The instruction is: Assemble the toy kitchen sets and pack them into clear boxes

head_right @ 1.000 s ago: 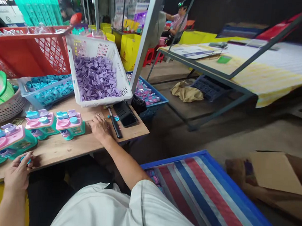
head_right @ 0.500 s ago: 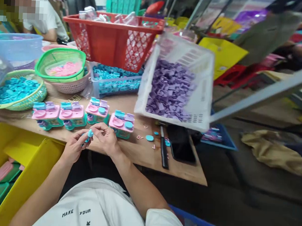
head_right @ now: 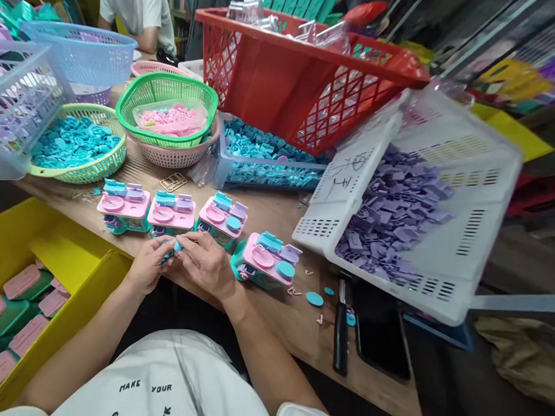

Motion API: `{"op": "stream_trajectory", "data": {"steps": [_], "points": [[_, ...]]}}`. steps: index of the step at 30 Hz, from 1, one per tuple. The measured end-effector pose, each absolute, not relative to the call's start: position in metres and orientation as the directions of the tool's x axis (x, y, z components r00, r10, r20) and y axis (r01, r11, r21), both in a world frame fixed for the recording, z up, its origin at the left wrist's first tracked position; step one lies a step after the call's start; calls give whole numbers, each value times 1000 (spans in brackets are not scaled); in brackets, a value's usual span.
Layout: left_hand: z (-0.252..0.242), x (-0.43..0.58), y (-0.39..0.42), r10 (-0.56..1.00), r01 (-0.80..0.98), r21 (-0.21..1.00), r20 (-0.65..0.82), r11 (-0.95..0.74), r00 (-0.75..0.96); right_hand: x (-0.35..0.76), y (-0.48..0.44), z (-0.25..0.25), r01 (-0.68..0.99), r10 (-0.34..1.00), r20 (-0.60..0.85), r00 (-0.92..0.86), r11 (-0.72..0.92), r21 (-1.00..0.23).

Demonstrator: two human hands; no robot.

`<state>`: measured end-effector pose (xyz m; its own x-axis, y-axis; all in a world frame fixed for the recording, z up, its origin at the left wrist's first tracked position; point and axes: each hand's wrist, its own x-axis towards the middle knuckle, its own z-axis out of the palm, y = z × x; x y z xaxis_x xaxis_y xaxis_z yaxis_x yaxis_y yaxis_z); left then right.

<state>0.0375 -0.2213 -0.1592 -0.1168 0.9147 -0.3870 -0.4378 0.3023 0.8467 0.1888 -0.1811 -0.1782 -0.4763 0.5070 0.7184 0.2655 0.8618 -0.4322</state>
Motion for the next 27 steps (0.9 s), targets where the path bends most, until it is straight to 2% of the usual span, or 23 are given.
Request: {"op": "stream_trajectory", "data": {"steps": [2, 5, 9, 22, 27], "points": [[-158, 37, -218, 918, -450, 844, -379, 290, -118, 186, -174, -178, 309, 547, 703, -454, 837, -452], [-156, 37, -215, 932, -463, 852, -337, 243, -132, 179, -161, -176, 460, 652, 654, -385, 749, -476], [-159, 33, -215, 944, -439, 875, -294, 203, -149, 169, -141, -172, 627, 712, 609, -349, 660, -413], [-155, 20, -222, 938, -526, 813, -338, 251, -74, 157, -139, -174, 640, 672, 647, -360, 682, -353], [-153, 19, -222, 934, -576, 772, -356, 269, -41, 156, -139, -179, 732, 729, 599, -332, 600, -324]]}}
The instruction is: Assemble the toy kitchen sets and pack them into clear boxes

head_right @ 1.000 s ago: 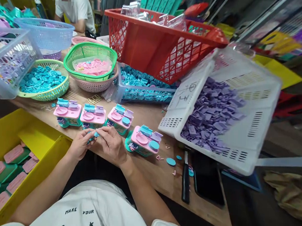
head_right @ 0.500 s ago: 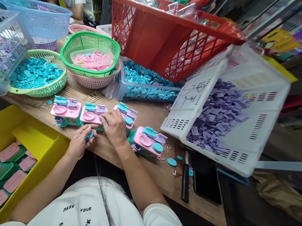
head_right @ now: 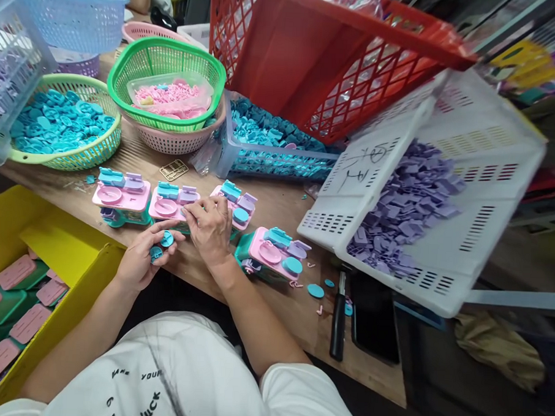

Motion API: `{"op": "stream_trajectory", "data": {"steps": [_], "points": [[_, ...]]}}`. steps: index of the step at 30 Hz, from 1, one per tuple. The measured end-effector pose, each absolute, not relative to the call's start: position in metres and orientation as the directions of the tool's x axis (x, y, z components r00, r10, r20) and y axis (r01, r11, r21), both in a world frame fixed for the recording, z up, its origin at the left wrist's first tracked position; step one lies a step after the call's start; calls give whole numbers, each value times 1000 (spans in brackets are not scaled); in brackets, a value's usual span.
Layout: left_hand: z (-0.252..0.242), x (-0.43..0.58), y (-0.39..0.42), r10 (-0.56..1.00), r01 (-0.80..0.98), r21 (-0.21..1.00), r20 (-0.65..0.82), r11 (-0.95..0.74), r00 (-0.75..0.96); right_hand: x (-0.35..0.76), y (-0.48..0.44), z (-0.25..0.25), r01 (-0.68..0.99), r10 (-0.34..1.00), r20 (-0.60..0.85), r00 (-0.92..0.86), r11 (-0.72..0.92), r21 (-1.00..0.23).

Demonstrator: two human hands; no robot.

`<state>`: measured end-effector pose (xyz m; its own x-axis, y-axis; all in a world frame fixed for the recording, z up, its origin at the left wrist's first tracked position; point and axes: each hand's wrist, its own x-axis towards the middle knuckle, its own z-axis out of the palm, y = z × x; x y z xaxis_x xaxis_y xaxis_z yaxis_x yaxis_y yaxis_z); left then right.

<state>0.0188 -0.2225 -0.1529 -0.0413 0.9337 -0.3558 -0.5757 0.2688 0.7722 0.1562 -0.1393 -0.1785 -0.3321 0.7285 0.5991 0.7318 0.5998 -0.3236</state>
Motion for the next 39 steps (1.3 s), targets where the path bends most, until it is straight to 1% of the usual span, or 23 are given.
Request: {"op": "stream_trajectory", "data": {"steps": [3, 5, 7, 9, 11, 12, 14, 16, 17, 19, 21, 22, 23, 24, 25, 28, 31, 34, 36, 39], "points": [[-151, 19, -226, 924, -558, 779, -379, 285, -58, 154, -145, -182, 766, 742, 602, -295, 560, -315], [-150, 19, -230, 915, -552, 783, -395, 287, -84, 155, -153, -183, 727, 706, 647, -287, 601, -333], [-149, 19, -233, 906, -550, 786, -407, 282, -117, 162, -163, -180, 598, 629, 679, -379, 726, -339], [-151, 21, -235, 898, -538, 799, -411, 270, -160, 171, -172, -176, 414, 513, 671, -535, 852, -321], [-153, 24, -234, 891, -513, 823, -399, 242, -219, 181, -179, -173, 272, 408, 637, -654, 912, -306], [-155, 26, -234, 889, -497, 837, -387, 228, -243, 184, -181, -172, 244, 383, 623, -682, 922, -300], [-159, 32, -232, 897, -453, 869, -349, 200, -273, 188, -182, -170, 251, 370, 617, -694, 928, -274], [-161, 39, -230, 918, -398, 902, -292, 171, -269, 188, -181, -169, 276, 387, 647, -657, 922, -271], [-162, 41, -230, 931, -364, 919, -255, 150, -261, 187, -179, -169, 296, 421, 670, -611, 907, -300], [-160, 45, -228, 954, -277, 956, -165, 93, -251, 183, -175, -167, 328, 544, 695, -470, 839, -435], [-155, 46, -225, 964, -168, 985, -71, 28, -257, 181, -170, -164, 314, 680, 649, -341, 734, -603], [-152, 44, -223, 964, -112, 994, -28, -2, -265, 180, -168, -163, 298, 720, 621, -311, 694, -655], [-149, 43, -219, 962, -61, 998, 7, -24, -273, 179, -165, -162, 290, 733, 607, -306, 679, -674], [-145, 40, -215, 961, -16, 999, 31, -37, -273, 179, -162, -162, 298, 723, 613, -319, 691, -659], [-141, 38, -210, 962, 24, 999, 46, -41, -268, 179, -158, -162, 322, 696, 634, -337, 718, -617], [-133, 32, -197, 974, 129, 991, 65, -37, -218, 182, -148, -163, 397, 585, 716, -381, 803, -445], [-130, 30, -190, 981, 224, 974, 81, -40, -178, 185, -140, -166, 390, 517, 736, -438, 847, -362], [-131, 32, -188, 979, 307, 951, 99, -39, -181, 185, -135, -171, 407, 514, 721, -466, 847, -341], [-133, 33, -188, 967, 384, 922, 135, -44, -214, 184, -133, -176, 450, 547, 711, -442, 821, -352], [-137, 33, -189, 935, 537, 842, 224, -44, -275, 178, -131, -184, 534, 618, 687, -383, 755, -381]]}}
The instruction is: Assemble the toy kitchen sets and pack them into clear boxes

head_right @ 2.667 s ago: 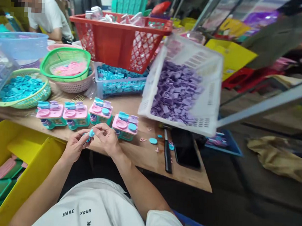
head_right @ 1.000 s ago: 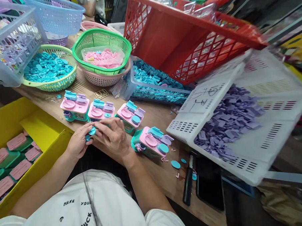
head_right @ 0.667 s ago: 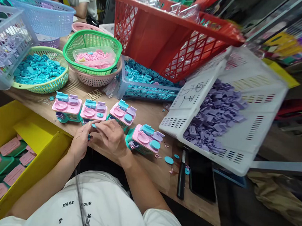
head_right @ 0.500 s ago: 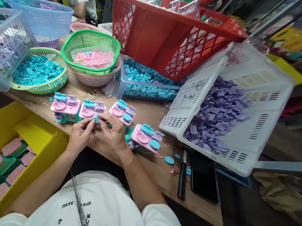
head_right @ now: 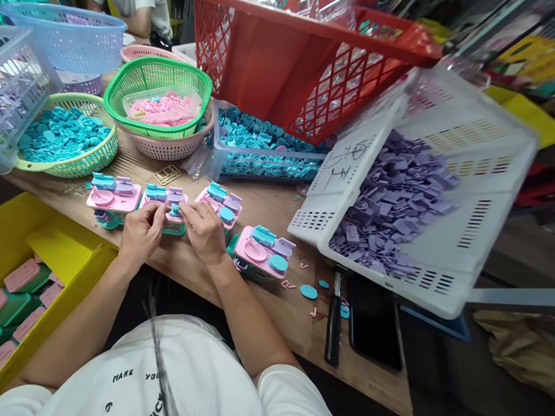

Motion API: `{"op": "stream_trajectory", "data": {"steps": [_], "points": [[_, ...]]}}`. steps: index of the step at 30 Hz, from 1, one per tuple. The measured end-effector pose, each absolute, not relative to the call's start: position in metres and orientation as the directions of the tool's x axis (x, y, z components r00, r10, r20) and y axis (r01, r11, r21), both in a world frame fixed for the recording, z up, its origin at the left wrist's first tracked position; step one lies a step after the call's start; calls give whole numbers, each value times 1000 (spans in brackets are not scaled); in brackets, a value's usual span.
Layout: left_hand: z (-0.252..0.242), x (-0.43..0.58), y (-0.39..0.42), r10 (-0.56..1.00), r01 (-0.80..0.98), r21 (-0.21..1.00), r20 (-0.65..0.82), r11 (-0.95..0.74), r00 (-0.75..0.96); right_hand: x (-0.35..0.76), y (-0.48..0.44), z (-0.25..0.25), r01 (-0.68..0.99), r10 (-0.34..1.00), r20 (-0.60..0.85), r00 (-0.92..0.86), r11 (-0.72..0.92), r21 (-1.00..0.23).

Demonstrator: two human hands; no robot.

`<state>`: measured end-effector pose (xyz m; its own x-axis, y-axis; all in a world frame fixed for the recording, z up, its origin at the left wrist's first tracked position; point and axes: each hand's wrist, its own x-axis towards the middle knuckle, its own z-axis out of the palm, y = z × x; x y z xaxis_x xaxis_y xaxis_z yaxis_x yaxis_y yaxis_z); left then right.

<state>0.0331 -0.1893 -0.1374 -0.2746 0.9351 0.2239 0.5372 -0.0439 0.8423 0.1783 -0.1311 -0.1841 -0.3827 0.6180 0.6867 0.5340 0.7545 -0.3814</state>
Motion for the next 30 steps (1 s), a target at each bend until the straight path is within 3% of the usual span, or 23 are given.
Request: {"op": "stream_trajectory", "data": {"steps": [6, 13, 22, 27, 30], "points": [[-148, 35, -191, 920, 698, 713, 315, -69, -232, 171, -130, -192, 571, 641, 681, -355, 725, -385], [-157, 39, -193, 929, 789, 613, 315, -46, -191, 170, -132, -188, 591, 577, 742, -343, 746, -307], [-161, 42, -197, 950, 862, 506, 266, 8, -165, 170, -137, -174, 545, 493, 744, -451, 812, -207], [-171, 43, -200, 891, 810, 582, 404, -75, -208, 169, -140, -169, 553, 509, 716, -478, 807, -205], [-175, 46, -203, 881, 782, 618, 412, -81, -234, 168, -141, -170, 558, 510, 701, -499, 808, -190]]}}
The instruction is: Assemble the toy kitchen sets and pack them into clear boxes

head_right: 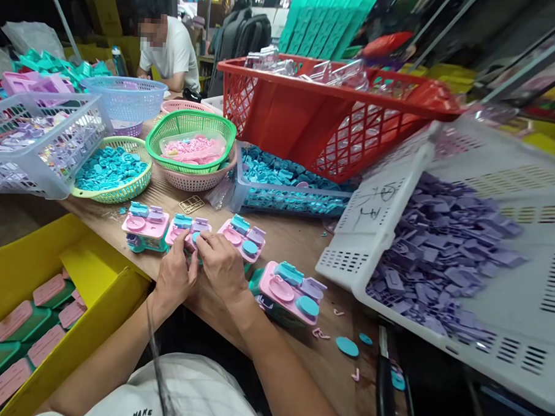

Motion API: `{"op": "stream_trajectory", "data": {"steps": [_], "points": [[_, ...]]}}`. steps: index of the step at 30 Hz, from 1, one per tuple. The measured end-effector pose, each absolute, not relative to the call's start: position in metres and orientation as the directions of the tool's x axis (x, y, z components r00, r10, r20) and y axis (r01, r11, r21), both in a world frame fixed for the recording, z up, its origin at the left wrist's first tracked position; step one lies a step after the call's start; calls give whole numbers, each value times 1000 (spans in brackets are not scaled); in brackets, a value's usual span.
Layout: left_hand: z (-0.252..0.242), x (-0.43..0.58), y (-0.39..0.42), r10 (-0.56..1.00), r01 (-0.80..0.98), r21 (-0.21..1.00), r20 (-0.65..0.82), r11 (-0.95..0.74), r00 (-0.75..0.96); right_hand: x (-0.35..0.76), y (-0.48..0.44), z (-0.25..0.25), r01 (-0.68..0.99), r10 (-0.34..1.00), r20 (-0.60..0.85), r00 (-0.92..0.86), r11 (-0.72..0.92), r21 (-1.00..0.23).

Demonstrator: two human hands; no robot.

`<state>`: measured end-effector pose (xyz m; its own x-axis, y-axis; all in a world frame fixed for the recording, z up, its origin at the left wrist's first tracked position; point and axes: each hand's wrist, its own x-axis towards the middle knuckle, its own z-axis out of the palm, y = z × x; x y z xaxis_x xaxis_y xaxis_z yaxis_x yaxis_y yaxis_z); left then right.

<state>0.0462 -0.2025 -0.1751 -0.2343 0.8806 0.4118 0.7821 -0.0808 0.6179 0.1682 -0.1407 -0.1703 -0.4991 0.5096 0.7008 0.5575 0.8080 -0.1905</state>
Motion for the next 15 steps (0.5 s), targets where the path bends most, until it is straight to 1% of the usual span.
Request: {"op": "stream_trajectory", "data": {"steps": [4, 7, 9, 12, 15], "points": [[-176, 48, -202, 923, 836, 545, 351, -65, -158, 169, -142, -175, 552, 533, 687, -493, 803, -226], [-174, 49, -202, 941, 875, 482, 317, -52, -119, 169, -144, -177, 540, 539, 706, -460, 801, -259], [-170, 50, -202, 951, 895, 445, 292, -38, -105, 170, -146, -176, 542, 536, 715, -449, 799, -259], [-159, 51, -203, 968, 918, 396, 235, -9, -93, 172, -148, -173, 562, 532, 693, -486, 798, -218], [-144, 49, -203, 989, 925, 379, 129, 18, -71, 173, -148, -165, 605, 530, 634, -564, 787, -120]]}}
